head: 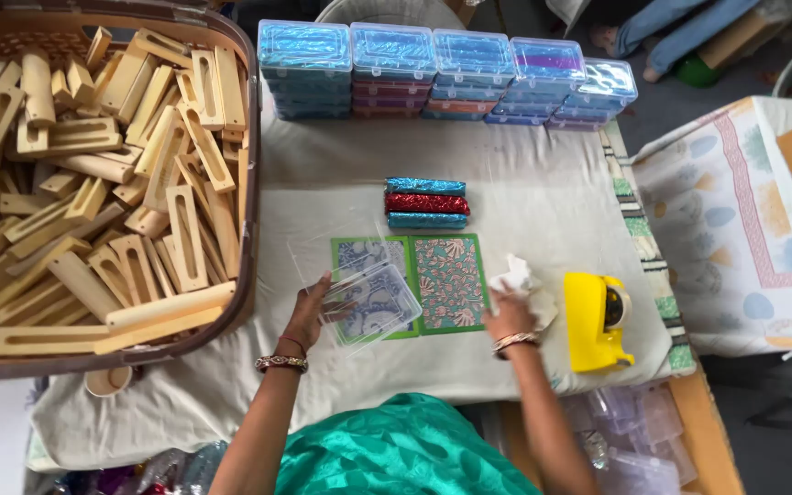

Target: Packing small colorful foil rolls into cases and cleaning wooden blocks with a cloth.

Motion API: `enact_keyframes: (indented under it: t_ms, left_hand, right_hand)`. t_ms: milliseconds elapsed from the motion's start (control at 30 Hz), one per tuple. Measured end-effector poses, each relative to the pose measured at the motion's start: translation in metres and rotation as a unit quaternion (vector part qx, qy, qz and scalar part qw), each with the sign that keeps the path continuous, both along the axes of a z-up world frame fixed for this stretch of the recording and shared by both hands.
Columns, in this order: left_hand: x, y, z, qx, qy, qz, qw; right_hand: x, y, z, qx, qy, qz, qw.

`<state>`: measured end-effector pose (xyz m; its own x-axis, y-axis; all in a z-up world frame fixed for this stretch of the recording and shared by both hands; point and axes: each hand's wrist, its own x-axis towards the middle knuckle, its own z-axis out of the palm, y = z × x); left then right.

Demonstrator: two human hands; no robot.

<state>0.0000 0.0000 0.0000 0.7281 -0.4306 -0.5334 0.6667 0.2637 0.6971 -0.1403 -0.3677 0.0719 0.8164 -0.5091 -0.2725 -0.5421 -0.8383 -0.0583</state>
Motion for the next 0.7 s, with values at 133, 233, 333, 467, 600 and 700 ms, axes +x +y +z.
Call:
enact_keyframes:
  t_ms: [133,233,333,467,600,700]
  left_hand:
    - [-0.009,-0.016,0.001,-0.022,0.019,0.018,0.999]
    - [-0.019,-0.027,-0.003,-0.052,0.041,0.036,0.997]
    - [-0.024,-0.031,-0.010,-0.067,0.039,0.095,0.992]
    - [-0.048,-0.026,-0.055,0.149,-0.122,0.264,0.945]
    - [-0.065,-0.027,-0.043,0.398,-0.217,0.222,0.863]
    - [-0.064,-0.026,-0.048,0.383,-0.257,0.203,0.864]
  right_hand:
    - [0.011,0.038,-0.070,0.214,-0.203,0.077,0.952]
    - [0.023,0.070,-0.084,0.325,-0.170,0.089,0.926]
    - [0.038,0.070,-0.106,0.295,-0.222,0.077,0.926]
    - [0.049,0.076,-0.116,0.393,-0.223,0.006,0.892]
    - [0.073,0.086,-0.109,0.463,-0.216,-0.008,0.860]
    - [0.093,0.056,-0.170,0.187,-0.298,0.193,0.916]
